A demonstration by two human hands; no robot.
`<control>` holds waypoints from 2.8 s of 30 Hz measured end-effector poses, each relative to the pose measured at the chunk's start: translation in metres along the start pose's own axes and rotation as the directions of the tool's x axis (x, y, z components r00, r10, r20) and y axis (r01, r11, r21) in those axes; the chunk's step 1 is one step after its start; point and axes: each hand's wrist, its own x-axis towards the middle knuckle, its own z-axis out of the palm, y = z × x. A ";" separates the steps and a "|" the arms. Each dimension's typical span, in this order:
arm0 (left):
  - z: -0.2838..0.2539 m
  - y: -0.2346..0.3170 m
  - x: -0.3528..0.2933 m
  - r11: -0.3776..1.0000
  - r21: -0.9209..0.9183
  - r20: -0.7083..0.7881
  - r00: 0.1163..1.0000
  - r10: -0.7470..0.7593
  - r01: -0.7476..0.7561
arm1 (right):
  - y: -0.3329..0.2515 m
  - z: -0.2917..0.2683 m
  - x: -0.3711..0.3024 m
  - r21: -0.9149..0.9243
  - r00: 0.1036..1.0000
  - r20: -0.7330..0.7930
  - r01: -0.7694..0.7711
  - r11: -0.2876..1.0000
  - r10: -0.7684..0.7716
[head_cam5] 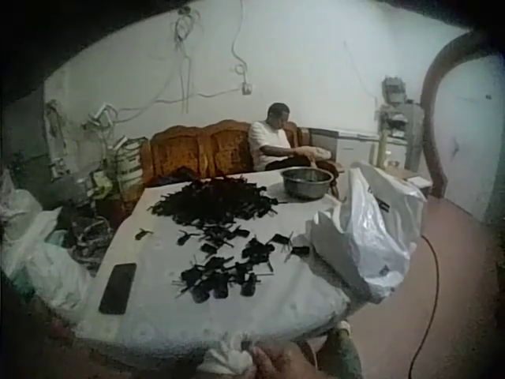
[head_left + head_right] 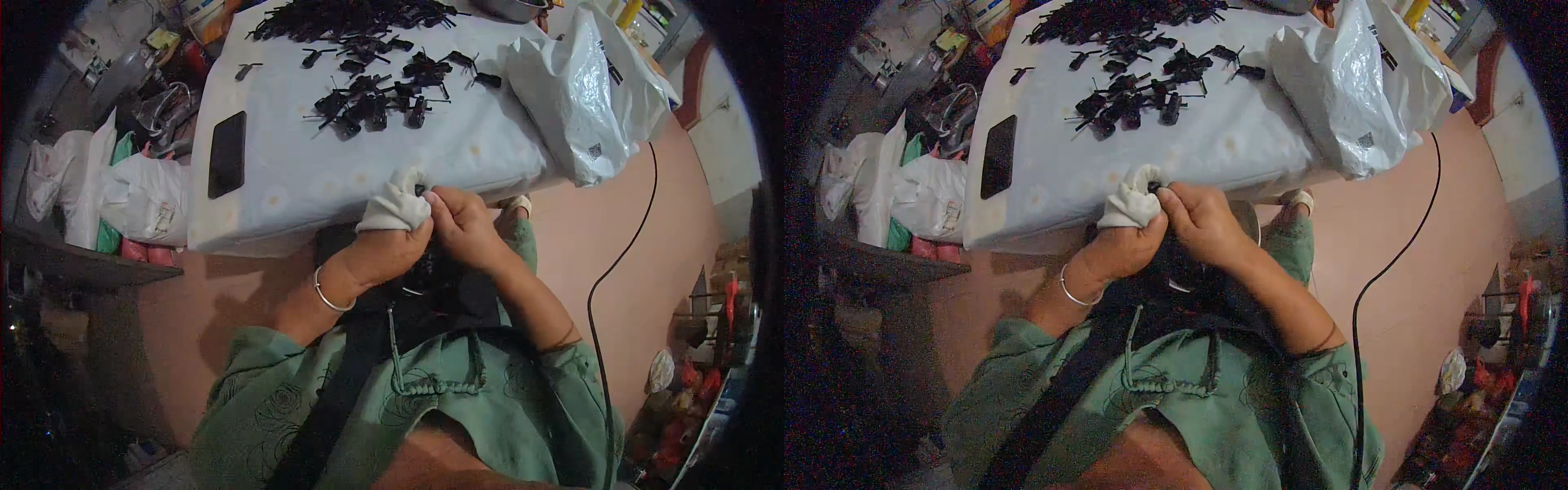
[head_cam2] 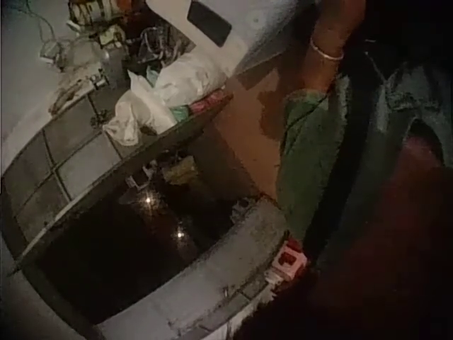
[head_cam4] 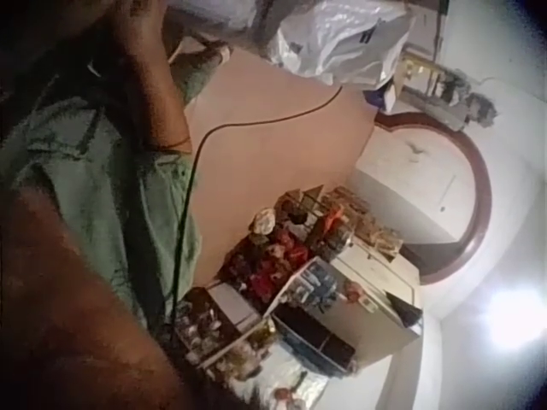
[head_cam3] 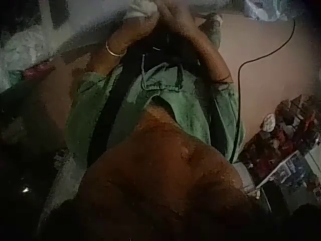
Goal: Assembling and inspecting small black plastic components on a production floor workbench.
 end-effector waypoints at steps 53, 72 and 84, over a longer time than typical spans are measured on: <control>-0.017 0.011 0.005 0.800 -0.403 0.201 0.896 -0.397 0.445 | -0.014 -0.014 0.000 -0.242 0.992 0.000 0.122 0.963 -0.126; -0.016 -0.007 0.005 0.860 -0.346 0.106 0.926 -0.361 0.375 | 0.009 -0.022 -0.006 -0.014 0.999 0.028 -0.024 1.000 0.024; -0.004 -0.021 0.002 0.947 -0.299 0.061 0.993 -0.103 0.116 | -0.005 -0.016 0.005 -0.033 0.992 0.097 0.078 0.996 -0.075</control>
